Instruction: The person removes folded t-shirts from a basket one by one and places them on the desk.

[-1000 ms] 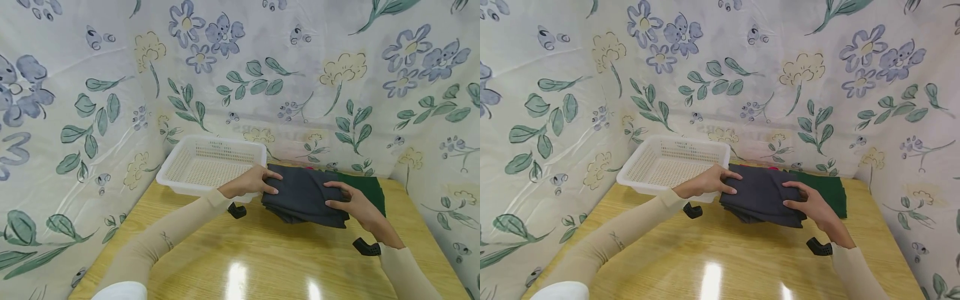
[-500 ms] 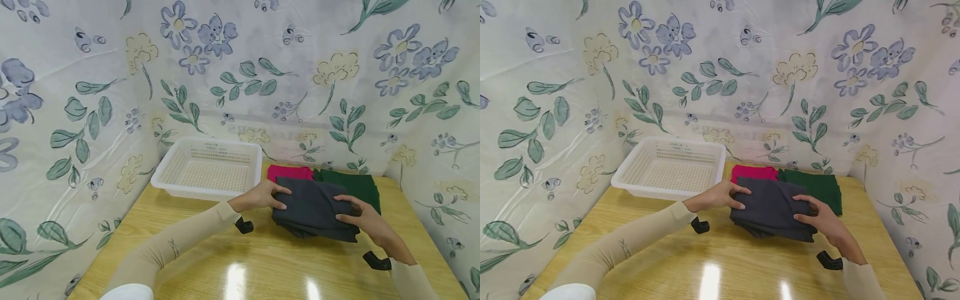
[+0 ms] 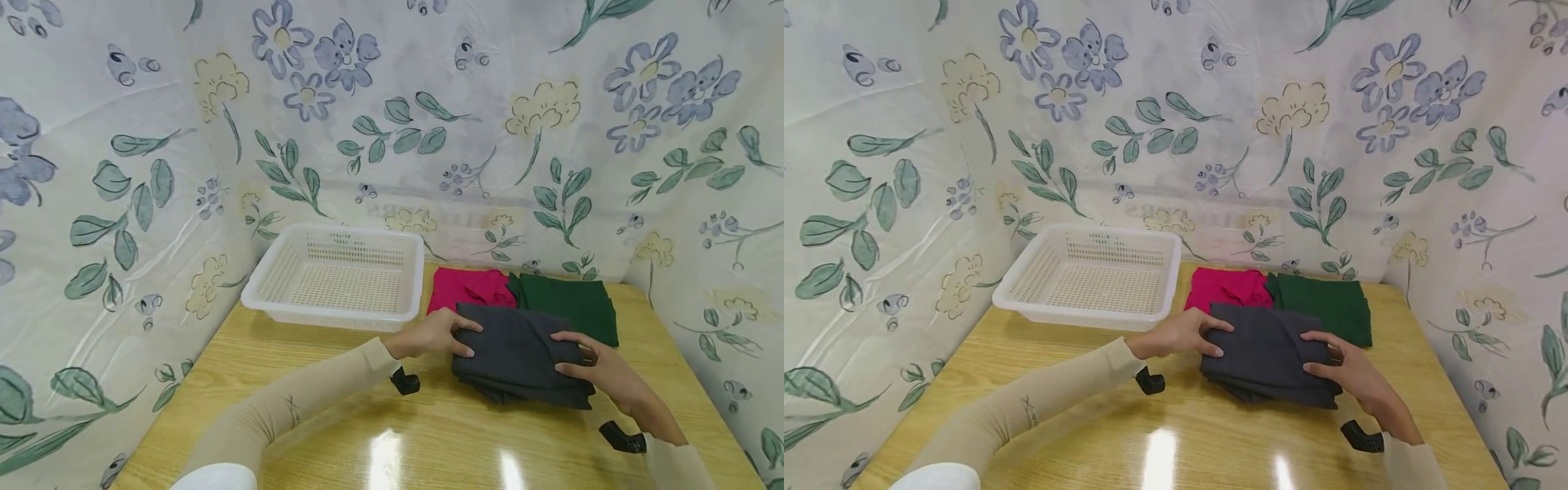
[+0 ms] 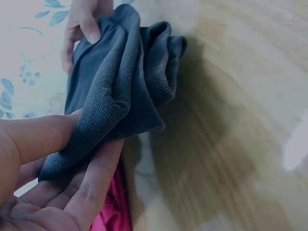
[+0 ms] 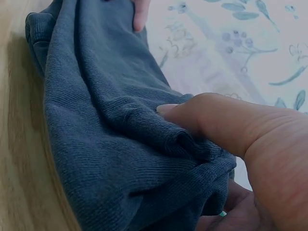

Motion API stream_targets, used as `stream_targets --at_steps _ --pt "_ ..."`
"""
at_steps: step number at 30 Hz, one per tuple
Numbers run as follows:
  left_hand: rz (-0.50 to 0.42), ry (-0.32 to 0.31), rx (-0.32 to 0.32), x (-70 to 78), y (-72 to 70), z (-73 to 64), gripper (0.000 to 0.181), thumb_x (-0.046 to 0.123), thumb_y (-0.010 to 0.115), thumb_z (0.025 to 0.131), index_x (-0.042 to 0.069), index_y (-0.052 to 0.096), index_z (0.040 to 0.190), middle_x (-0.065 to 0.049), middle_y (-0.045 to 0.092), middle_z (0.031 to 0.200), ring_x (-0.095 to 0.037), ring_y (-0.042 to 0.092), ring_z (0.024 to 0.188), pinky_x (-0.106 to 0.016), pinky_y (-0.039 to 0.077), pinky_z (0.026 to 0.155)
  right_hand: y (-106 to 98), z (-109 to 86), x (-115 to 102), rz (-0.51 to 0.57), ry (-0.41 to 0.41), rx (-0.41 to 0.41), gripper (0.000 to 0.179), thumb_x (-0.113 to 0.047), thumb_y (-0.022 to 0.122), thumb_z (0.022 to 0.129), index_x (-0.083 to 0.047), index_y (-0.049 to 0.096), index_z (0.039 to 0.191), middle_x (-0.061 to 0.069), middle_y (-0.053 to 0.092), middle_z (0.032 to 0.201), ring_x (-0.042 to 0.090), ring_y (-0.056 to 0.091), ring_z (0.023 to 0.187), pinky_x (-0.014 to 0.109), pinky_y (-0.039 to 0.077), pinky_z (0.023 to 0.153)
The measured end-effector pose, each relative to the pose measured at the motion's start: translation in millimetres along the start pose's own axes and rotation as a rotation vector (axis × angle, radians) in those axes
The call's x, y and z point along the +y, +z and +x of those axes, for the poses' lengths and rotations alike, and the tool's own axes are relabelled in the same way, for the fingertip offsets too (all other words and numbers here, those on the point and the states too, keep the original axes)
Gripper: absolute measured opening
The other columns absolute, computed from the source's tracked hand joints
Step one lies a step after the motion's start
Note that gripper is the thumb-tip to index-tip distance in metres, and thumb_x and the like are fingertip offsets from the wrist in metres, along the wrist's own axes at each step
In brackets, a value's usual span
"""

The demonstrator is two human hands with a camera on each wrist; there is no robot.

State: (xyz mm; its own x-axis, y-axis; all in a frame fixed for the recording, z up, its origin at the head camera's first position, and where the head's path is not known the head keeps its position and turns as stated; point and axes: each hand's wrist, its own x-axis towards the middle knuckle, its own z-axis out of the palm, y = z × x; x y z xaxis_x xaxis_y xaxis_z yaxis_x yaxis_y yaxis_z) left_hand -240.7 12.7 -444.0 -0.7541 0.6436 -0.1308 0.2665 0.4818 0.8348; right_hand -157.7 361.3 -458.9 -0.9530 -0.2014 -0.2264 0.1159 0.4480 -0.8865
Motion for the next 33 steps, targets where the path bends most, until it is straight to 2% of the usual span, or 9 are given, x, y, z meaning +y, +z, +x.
stream_targets --at_steps 7,11,13,15,18,20,22,25,33 --pt "-0.005 -0.010 -0.034 -4.8 10.9 0.7 0.050 0.011 0.085 0.085 0.018 0.072 0.134 -0.008 0.060 0.144 -0.020 0.052 0.133 -0.028 0.049 0.099 -1.1 -2.7 10.6 -0.007 -0.002 -0.015 0.069 -0.025 0.078 0.094 -0.010 0.046 0.153 0.027 0.012 0.167 0.061 0.016 0.146 0.071 0.035 0.105" --pt "-0.011 -0.014 -0.049 -10.5 16.1 2.2 0.051 0.010 0.086 0.084 0.018 0.072 0.132 -0.006 0.062 0.137 -0.011 0.053 0.124 -0.023 0.049 0.090 0.7 -4.2 16.5 -0.007 0.032 -0.021 0.069 -0.026 0.079 0.093 -0.011 0.047 0.153 0.026 0.012 0.167 0.061 0.016 0.145 0.071 0.035 0.106" --pt "-0.020 -0.014 -0.059 -13.1 18.1 2.8 0.051 0.010 0.086 0.084 0.017 0.072 0.132 -0.004 0.068 0.117 -0.009 0.053 0.111 -0.021 0.046 0.079 1.8 -4.5 19.4 -0.001 0.046 -0.029 0.070 -0.026 0.078 0.093 -0.010 0.046 0.153 0.026 0.012 0.167 0.062 0.016 0.145 0.072 0.034 0.106" --pt "-0.030 -0.014 -0.066 -15.1 19.5 3.5 0.050 0.008 0.086 0.084 0.016 0.072 0.132 -0.003 0.063 0.093 -0.009 0.049 0.100 -0.022 0.041 0.069 2.5 -4.4 21.7 0.002 0.059 -0.031 0.070 -0.025 0.078 0.093 -0.010 0.046 0.153 0.026 0.013 0.167 0.063 0.016 0.144 0.072 0.034 0.106" --pt "-0.048 -0.008 -0.072 -16.8 20.5 4.8 0.049 0.006 0.086 0.084 0.013 0.073 0.131 -0.006 0.063 0.092 -0.011 0.047 0.098 -0.024 0.038 0.066 2.9 -3.9 24.1 0.008 0.070 -0.038 0.070 -0.024 0.078 0.094 -0.010 0.046 0.154 0.027 0.014 0.167 0.062 0.017 0.144 0.070 0.035 0.105" --pt "-0.050 -0.005 -0.069 -17.1 20.2 5.4 0.049 0.006 0.086 0.083 0.012 0.073 0.130 -0.011 0.068 0.115 -0.012 0.050 0.107 -0.023 0.041 0.071 3.0 -3.0 25.2 0.013 0.074 -0.036 0.069 -0.024 0.078 0.094 -0.010 0.046 0.154 0.027 0.015 0.166 0.061 0.019 0.144 0.069 0.037 0.105" --pt "-0.046 -0.004 -0.064 -17.4 19.7 6.0 0.048 0.006 0.086 0.083 0.013 0.073 0.129 -0.012 0.062 0.139 -0.013 0.051 0.118 -0.021 0.045 0.078 2.8 -2.0 26.2 0.015 0.074 -0.035 0.070 -0.024 0.078 0.094 -0.010 0.046 0.154 0.027 0.015 0.166 0.061 0.019 0.145 0.068 0.037 0.106" --pt "-0.037 -0.001 -0.058 -18.9 19.6 7.4 0.049 0.006 0.086 0.084 0.013 0.073 0.130 -0.015 0.057 0.146 -0.015 0.051 0.124 -0.022 0.046 0.081 2.7 -0.1 27.9 0.014 0.072 -0.029 0.070 -0.025 0.078 0.094 -0.009 0.046 0.154 0.027 0.015 0.166 0.061 0.019 0.145 0.068 0.037 0.106" --pt "-0.002 0.008 -0.062 -25.2 21.3 9.9 0.049 0.008 0.086 0.084 0.012 0.072 0.131 -0.013 0.069 0.114 -0.012 0.048 0.097 -0.023 0.035 0.061 3.8 1.2 29.0 0.000 0.078 -0.015 0.070 -0.027 0.079 0.093 -0.009 0.047 0.153 0.027 0.018 0.165 0.059 0.029 0.141 0.063 0.042 0.103"
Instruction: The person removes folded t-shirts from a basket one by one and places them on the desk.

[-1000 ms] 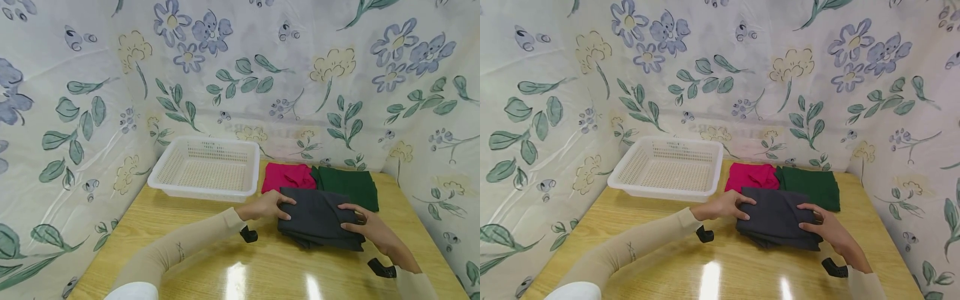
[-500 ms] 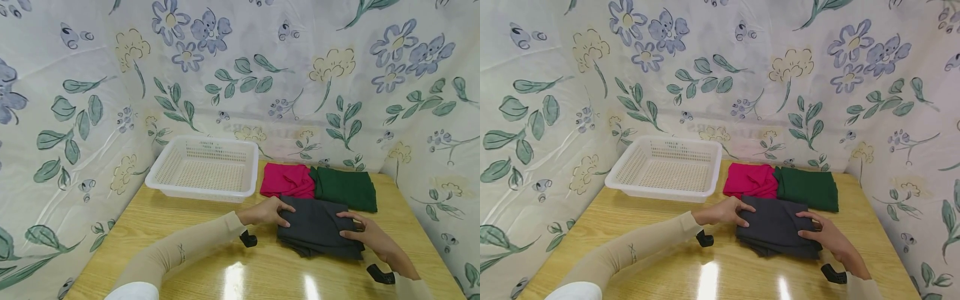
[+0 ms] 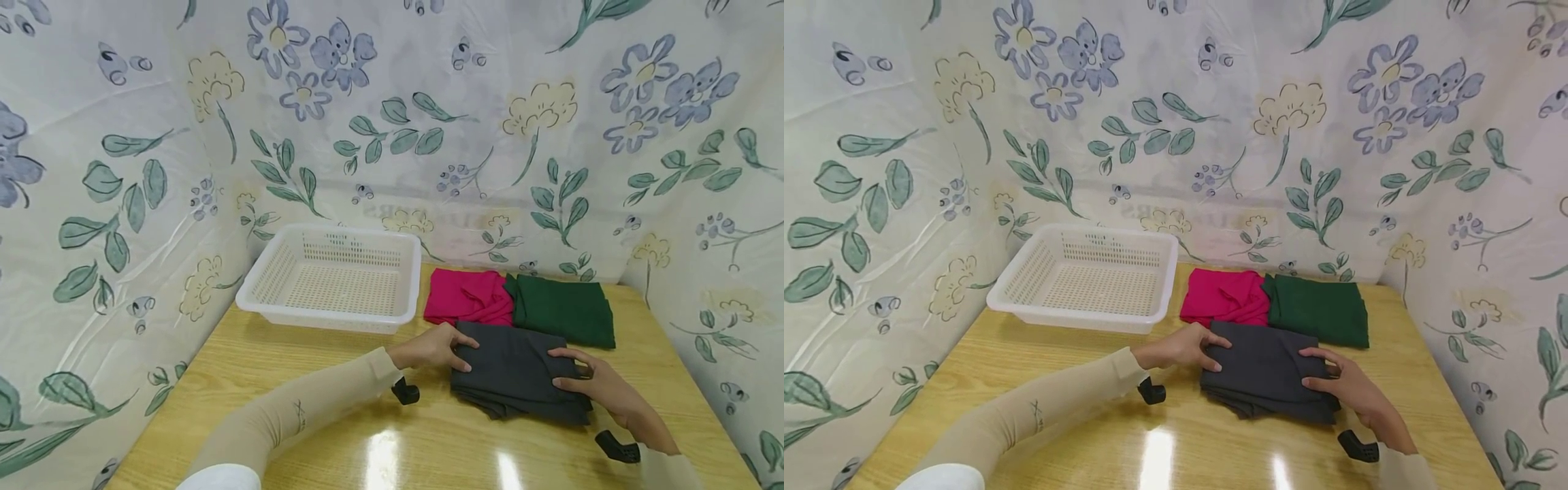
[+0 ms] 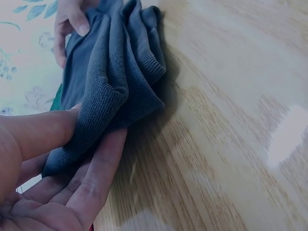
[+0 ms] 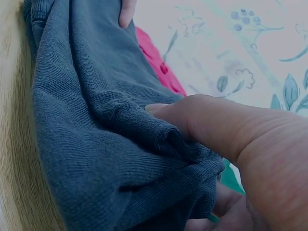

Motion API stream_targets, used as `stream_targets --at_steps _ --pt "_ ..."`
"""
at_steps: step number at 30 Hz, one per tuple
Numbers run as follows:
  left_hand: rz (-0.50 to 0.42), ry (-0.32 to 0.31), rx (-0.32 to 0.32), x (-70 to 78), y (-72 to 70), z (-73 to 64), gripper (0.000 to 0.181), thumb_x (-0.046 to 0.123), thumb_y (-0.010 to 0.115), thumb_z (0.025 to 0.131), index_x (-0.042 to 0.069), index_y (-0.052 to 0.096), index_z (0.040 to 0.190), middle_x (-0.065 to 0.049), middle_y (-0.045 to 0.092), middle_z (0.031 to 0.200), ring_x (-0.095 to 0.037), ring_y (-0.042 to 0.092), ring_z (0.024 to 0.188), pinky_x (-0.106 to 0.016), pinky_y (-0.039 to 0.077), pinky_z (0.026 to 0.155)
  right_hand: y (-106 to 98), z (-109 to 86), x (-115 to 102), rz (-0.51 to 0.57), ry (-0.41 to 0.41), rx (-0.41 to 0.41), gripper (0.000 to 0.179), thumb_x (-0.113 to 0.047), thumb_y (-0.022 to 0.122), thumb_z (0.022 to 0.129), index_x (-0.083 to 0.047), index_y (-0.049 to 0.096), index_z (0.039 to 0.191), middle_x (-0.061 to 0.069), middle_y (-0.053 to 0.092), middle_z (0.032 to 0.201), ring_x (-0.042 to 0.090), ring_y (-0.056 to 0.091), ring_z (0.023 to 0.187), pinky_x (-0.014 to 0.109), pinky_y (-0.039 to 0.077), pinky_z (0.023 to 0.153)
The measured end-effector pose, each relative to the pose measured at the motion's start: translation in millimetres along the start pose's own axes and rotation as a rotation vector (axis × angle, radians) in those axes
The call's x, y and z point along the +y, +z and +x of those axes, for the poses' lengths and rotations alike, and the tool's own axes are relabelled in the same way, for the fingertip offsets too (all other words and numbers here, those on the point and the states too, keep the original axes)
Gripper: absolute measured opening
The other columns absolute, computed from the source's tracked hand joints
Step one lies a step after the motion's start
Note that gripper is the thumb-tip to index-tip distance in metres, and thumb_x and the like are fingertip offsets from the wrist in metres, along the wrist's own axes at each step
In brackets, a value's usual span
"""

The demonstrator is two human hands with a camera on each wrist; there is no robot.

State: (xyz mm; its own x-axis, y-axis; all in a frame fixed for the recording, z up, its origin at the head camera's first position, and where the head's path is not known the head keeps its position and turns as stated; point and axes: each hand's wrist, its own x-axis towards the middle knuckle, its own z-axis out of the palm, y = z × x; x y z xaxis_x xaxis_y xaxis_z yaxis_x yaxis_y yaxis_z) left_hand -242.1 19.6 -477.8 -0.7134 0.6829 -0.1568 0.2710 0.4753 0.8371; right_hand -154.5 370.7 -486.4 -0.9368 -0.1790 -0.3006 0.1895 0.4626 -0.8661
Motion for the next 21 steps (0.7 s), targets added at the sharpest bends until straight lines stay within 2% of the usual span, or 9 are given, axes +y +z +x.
stream_targets --at_steps 2,4,6,7,11,14,18,21 --pt "0.006 0.002 -0.001 -1.6 0.8 0.6 0.049 0.007 0.085 0.085 0.012 0.072 0.131 -0.011 0.069 0.115 -0.013 0.048 0.096 -0.024 0.033 0.059 0.4 -0.6 -0.3 -0.010 -0.001 0.006 0.070 -0.027 0.079 0.093 -0.009 0.048 0.153 0.028 0.020 0.164 0.056 0.035 0.139 0.061 0.044 0.102" --pt "0.013 0.001 0.001 -3.1 1.3 1.5 0.049 0.008 0.086 0.084 0.012 0.073 0.131 -0.010 0.067 0.123 -0.012 0.048 0.097 -0.023 0.034 0.059 0.8 -1.2 -0.7 -0.032 -0.001 0.013 0.070 -0.029 0.079 0.093 -0.010 0.049 0.153 0.029 0.023 0.163 0.054 0.040 0.137 0.059 0.046 0.101" --pt "0.020 -0.002 0.000 -3.8 1.4 2.0 0.048 0.008 0.086 0.084 0.012 0.073 0.130 -0.012 0.068 0.125 -0.012 0.049 0.098 -0.023 0.036 0.061 1.4 -2.0 -1.3 -0.049 -0.002 0.018 0.070 -0.030 0.079 0.093 -0.009 0.049 0.152 0.029 0.024 0.163 0.055 0.039 0.138 0.060 0.046 0.102" --pt "0.026 -0.001 -0.004 -4.0 1.3 2.4 0.048 0.008 0.086 0.084 0.012 0.073 0.130 -0.016 0.069 0.119 -0.012 0.049 0.097 -0.023 0.036 0.061 1.6 -2.5 -1.8 -0.061 -0.002 0.020 0.070 -0.030 0.079 0.093 -0.009 0.049 0.152 0.030 0.024 0.163 0.057 0.037 0.139 0.061 0.045 0.102" --pt "0.055 -0.001 -0.018 -2.6 0.1 2.7 0.047 0.008 0.086 0.085 0.010 0.073 0.130 -0.014 0.073 0.109 -0.012 0.050 0.099 -0.024 0.037 0.063 2.1 -4.5 -4.4 -0.112 -0.004 0.030 0.069 -0.031 0.078 0.094 -0.007 0.050 0.152 0.032 0.026 0.161 0.061 0.033 0.139 0.062 0.046 0.100" --pt "0.130 0.019 -0.021 -1.3 -1.3 1.9 0.045 0.011 0.085 0.086 0.011 0.073 0.129 -0.006 0.073 0.114 -0.009 0.051 0.097 -0.022 0.039 0.065 1.9 -5.6 -6.0 -0.148 -0.020 0.034 0.067 -0.032 0.077 0.094 -0.006 0.051 0.150 0.033 0.031 0.158 0.056 0.046 0.129 0.055 0.051 0.094" --pt "0.251 0.101 -0.014 2.4 -7.2 0.0 0.035 0.014 0.082 0.090 0.008 0.075 0.123 -0.004 0.074 0.097 -0.007 0.055 0.075 -0.020 0.043 0.062 -1.7 -6.8 -8.8 -0.177 -0.052 0.061 0.064 -0.031 0.076 0.095 -0.005 0.053 0.148 0.031 0.040 0.152 0.042 0.059 0.118 0.044 0.055 0.086" --pt "0.279 0.180 -0.010 9.9 -17.7 -1.6 0.023 0.014 0.075 0.096 0.005 0.075 0.117 -0.007 0.071 0.079 -0.014 0.059 0.059 -0.021 0.045 0.056 -7.1 -8.9 -15.2 -0.233 -0.097 0.126 0.061 -0.032 0.074 0.097 -0.003 0.053 0.146 0.031 0.045 0.146 0.039 0.062 0.112 0.043 0.056 0.081"
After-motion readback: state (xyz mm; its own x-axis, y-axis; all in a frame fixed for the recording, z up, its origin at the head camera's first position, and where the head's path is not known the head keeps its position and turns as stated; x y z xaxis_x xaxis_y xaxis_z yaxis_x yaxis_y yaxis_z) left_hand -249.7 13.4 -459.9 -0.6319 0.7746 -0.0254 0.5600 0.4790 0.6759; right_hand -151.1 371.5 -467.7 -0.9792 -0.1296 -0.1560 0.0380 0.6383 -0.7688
